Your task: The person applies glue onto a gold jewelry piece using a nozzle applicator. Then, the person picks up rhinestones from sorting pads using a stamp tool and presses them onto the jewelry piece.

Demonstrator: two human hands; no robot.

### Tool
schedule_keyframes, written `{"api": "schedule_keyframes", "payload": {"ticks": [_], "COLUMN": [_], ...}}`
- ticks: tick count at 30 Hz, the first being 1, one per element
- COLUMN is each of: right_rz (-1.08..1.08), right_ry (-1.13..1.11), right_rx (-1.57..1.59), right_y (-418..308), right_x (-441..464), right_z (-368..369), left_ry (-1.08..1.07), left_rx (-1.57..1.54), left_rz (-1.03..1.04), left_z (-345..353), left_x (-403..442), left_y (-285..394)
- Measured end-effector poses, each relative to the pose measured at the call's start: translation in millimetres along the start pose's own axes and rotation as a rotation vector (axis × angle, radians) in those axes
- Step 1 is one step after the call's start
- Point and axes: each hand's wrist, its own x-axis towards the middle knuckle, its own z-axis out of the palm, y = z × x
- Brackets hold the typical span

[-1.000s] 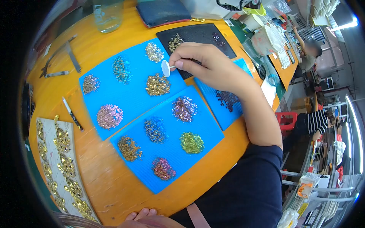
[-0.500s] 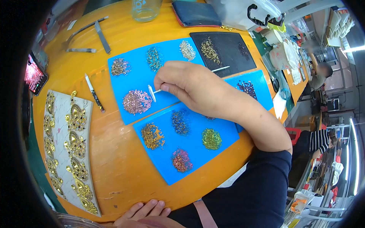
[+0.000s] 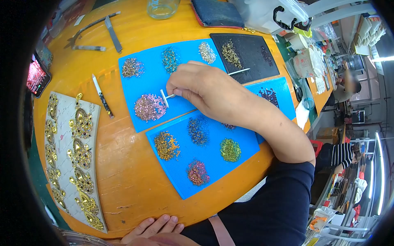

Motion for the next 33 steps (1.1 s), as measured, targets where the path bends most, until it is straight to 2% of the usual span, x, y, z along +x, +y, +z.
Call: {"api": "schedule_keyframes", "payload": {"ticks": [23,26,29,31,33], "right_rz": [0.007,0.059,0.089,0.063,0.044], "right_ry": [0.047,0.044,0.059,0.078,0.096], "right_rx": [0.004,0.037,0.079,0.114,0.140], "right_y": [-1,-16,-37,-52,-69], "right_x": [-1,-5,-11,-15,-16], "right_z": [1,-9,-15,-14,-11], "left_ry": [0.024,0.102,0.146,0.063,0.109], "left_rx": [0.052,0.130,0.084,0.375,0.311], "left_rz": [0.015,0.041,0.058,0.142,0.108], "left_z": [-2,3,4,-3,3], "left_x": [0,0,1,1,0], "left_y": [-2,-3,-3,-6,-3]}}
